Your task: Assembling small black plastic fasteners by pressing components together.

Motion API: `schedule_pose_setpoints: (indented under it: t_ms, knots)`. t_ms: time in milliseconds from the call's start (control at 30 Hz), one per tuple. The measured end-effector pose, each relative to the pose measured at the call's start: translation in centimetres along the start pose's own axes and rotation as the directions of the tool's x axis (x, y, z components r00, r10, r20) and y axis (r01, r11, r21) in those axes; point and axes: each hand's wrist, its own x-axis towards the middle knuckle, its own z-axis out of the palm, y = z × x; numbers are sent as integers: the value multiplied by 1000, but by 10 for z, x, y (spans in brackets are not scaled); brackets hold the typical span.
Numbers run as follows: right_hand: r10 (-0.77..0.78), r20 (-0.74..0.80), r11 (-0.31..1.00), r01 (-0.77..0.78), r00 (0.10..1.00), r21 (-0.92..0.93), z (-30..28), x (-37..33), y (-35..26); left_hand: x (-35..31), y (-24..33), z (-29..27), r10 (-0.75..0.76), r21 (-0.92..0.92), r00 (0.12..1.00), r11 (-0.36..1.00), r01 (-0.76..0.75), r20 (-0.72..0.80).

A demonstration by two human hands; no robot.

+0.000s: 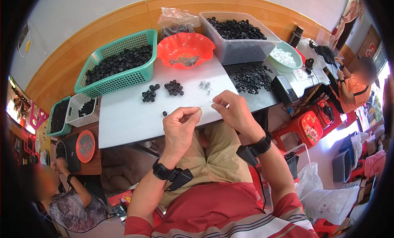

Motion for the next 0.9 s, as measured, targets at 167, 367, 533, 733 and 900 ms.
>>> schedule_pose_setpoints:
  t_ms: [167, 367, 533, 733, 900]
  knots:
    - [68, 42, 958, -54, 997, -282, 2, 18, 22, -3, -6, -1, -20, 20, 1000, 1000, 20, -1]
    - [98, 60, 991, -91, 993, -101, -2, 10, 10, -5, -2, -2, -39, 54, 999, 998, 39, 0]
    - [76, 164, 914, -134, 984, 382, 2, -5, -4, -7, -3, -1, -48, 51, 999, 998, 47, 17]
    - [66, 254, 848, -189, 965, 495, 7, -11, 0, -14, 3, 2, -90, 46, 993, 995, 86, 78]
    - [44, 273, 835, -186, 961, 518, 4, -17, -2, -17, 2, 1, -151, -99, 979, 981, 165, 138]
